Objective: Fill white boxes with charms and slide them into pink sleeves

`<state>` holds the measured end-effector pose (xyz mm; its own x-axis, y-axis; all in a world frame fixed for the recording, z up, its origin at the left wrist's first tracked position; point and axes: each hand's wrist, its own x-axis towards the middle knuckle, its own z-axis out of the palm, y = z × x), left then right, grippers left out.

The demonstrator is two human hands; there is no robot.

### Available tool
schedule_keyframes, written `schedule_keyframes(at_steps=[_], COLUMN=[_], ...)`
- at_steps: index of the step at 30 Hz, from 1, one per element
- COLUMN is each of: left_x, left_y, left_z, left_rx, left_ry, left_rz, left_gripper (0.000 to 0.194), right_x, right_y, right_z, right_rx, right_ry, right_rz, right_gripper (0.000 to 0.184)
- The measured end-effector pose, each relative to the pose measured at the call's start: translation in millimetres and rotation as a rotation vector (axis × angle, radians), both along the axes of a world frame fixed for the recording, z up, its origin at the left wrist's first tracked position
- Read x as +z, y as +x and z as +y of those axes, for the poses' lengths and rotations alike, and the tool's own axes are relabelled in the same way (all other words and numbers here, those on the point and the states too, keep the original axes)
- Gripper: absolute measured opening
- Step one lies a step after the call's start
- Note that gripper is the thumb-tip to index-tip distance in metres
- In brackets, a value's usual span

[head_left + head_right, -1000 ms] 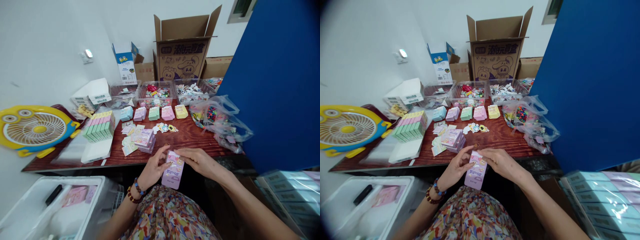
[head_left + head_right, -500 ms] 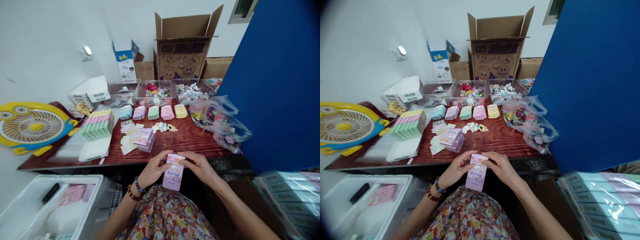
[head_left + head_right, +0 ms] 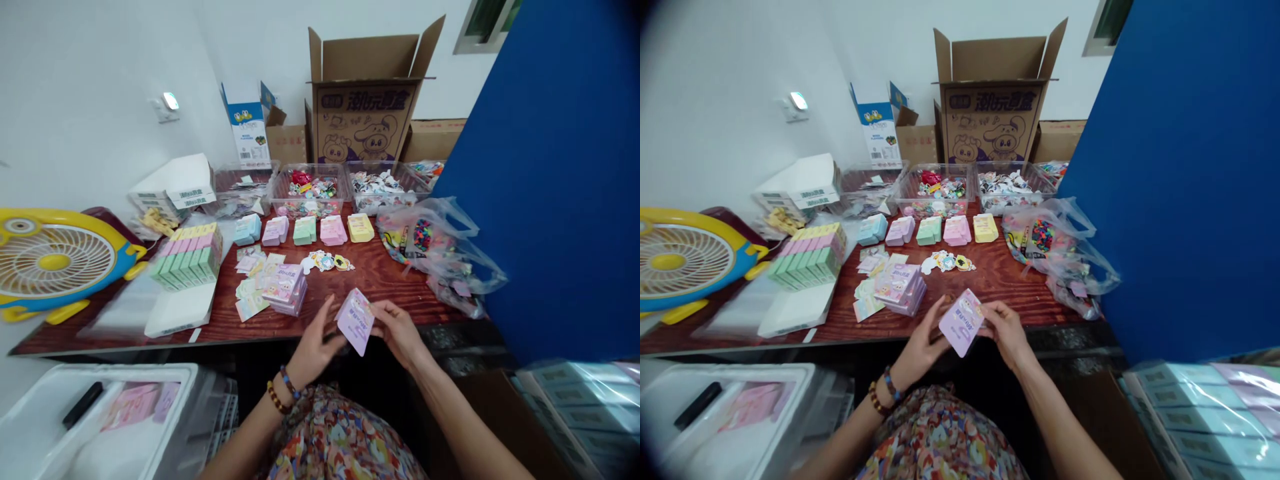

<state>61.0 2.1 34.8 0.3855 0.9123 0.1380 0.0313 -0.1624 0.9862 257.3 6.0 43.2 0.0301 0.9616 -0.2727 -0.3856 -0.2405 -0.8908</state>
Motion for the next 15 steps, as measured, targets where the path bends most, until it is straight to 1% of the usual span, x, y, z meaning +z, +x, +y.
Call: schedule_keyframes(at_steps=[1,2,3,5,6,8,10,11,12,14,15], left_x=[-4.2,-7.3,-9.3,-11.0,-11.5,-13.7,-17.8,-20.1,-22.2,-24.3,-24.2], left_y=[4,8,11,16,17,17,15,13,11,8,7], left_z=[1,3,4,9,11,14,15,15,15,14,14], left_rx=[0.015,0.044,0.084,0.161,0.191,0.243,0.285,0.297,0.299,0.275,0.258], left_ry=[0.112,0.201,0.263,0.297,0.277,0.205,0.139,0.116,0.099,0.083,0.082], left_rz=[0.058,0.094,0.117,0.121,0.117,0.116,0.141,0.166,0.196,0.250,0.261], left_gripper=[0.092,0.102,0.107,0.103,0.100,0.098,0.093,0.087,0.080,0.071,0.070], right_x=[-5.1,-10.4,-15.5,-24.1,-27.1,-29.7,-27.9,-25.8,-23.3,-18.7,-17.2], right_y=[-5,-11,-16,-21,-22,-17,-10,-7,-4,1,2], right_z=[-1,-3,-3,5,15,46,89,112,135,176,192], right_rx=[0.027,0.075,0.137,0.261,0.307,0.350,0.292,0.269,0.260,0.270,0.286], right_ry=[-0.033,-0.055,-0.069,-0.058,-0.031,0.057,0.148,0.161,0.172,0.190,0.193], right_rz=[0.050,0.081,0.087,0.002,-0.103,-0.444,-0.855,-0.928,-0.971,-1.048,-1.076], right_gripper=[0.034,0.035,0.035,0.035,0.034,0.029,0.023,0.024,0.029,0.052,0.063])
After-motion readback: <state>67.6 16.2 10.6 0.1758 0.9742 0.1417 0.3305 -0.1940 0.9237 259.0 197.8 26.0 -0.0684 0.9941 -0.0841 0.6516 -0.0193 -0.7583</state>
